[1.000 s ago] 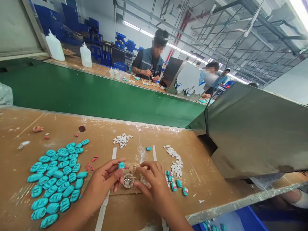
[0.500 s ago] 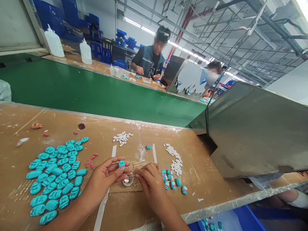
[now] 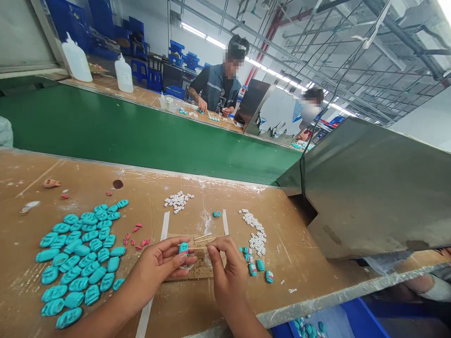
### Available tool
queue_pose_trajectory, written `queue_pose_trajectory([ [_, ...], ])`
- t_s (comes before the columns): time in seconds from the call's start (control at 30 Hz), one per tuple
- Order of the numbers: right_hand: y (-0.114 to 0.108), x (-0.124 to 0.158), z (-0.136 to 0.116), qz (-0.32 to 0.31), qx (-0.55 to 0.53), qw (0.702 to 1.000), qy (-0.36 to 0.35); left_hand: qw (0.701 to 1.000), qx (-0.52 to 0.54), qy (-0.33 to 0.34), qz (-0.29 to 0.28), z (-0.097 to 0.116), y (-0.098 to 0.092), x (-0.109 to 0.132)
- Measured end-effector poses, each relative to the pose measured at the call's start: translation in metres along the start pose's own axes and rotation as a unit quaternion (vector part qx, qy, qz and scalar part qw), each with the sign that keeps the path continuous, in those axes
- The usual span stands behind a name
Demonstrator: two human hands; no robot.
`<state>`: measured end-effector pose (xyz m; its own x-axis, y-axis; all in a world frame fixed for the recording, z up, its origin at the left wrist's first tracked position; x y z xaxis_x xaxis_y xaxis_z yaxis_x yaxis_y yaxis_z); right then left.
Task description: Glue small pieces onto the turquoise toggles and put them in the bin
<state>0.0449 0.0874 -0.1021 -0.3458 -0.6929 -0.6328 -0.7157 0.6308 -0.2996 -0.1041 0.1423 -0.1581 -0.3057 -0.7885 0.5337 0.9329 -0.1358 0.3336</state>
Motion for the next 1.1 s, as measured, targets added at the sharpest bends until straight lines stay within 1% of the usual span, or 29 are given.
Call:
queue_pose_trajectory([
  [0.1, 0.004, 0.003, 0.001, -0.01, 0.007, 1.0, -0.008, 1.0, 0.0, -0.006, -0.004, 0.0, 0.001, 0.0],
  [0.37, 0.007, 0.008, 0.005, -0.032, 0.028, 0.998, -0.035, 0.999, -0.002, 0.009, -0.031, -0.005, -0.001, -0.001],
  [0.43, 0.006, 0.009, 0.004, -0.026, 0.043, 0.998, -0.046, 0.999, 0.0, 0.009, -0.034, -0.006, 0.0, -0.001],
  [0.53, 0.004, 0.008, -0.002, -0.009, 0.053, 0.996, -0.069, 0.999, 0.006, 0.006, -0.032, -0.004, 0.002, 0.0],
  [0.63, 0.006, 0.008, -0.006, -0.02, 0.049, 0.995, -0.08, 1.0, 0.008, 0.0, -0.026, -0.001, 0.004, 0.001],
  [0.8, 0.004, 0.011, -0.003, -0.017, 0.068, 0.994, -0.084, 1.0, 0.004, -0.004, -0.015, -0.001, 0.002, 0.004],
  [0.9, 0.0, 0.012, 0.001, -0.012, 0.069, 0.995, -0.071, 1.0, -0.001, 0.008, -0.001, 0.0, 0.0, 0.003],
  [0.97, -0.005, 0.009, 0.0, -0.006, 0.078, 0.994, -0.074, 0.999, 0.001, 0.033, 0.031, 0.005, -0.004, 0.001],
  [1.03, -0.005, 0.006, -0.006, -0.018, 0.096, 0.989, -0.109, 0.995, 0.009, 0.072, 0.072, 0.012, -0.01, 0.0],
  [1.1, 0.0, 0.005, -0.012, -0.05, 0.12, 0.978, -0.164, 0.989, 0.013, 0.109, 0.099, 0.019, -0.014, 0.0],
])
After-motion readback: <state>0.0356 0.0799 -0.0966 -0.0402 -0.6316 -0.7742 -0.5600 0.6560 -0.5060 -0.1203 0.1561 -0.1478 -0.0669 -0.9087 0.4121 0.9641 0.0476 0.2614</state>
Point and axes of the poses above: each hand's wrist, its own x-axis away from the middle knuckle, its own y-axis out of the palm, z = x × y, the point moved 5 cm from there along -x, towards the middle knuckle, and after that the axes turned 7 degrees about z, right-handed, at the moved point
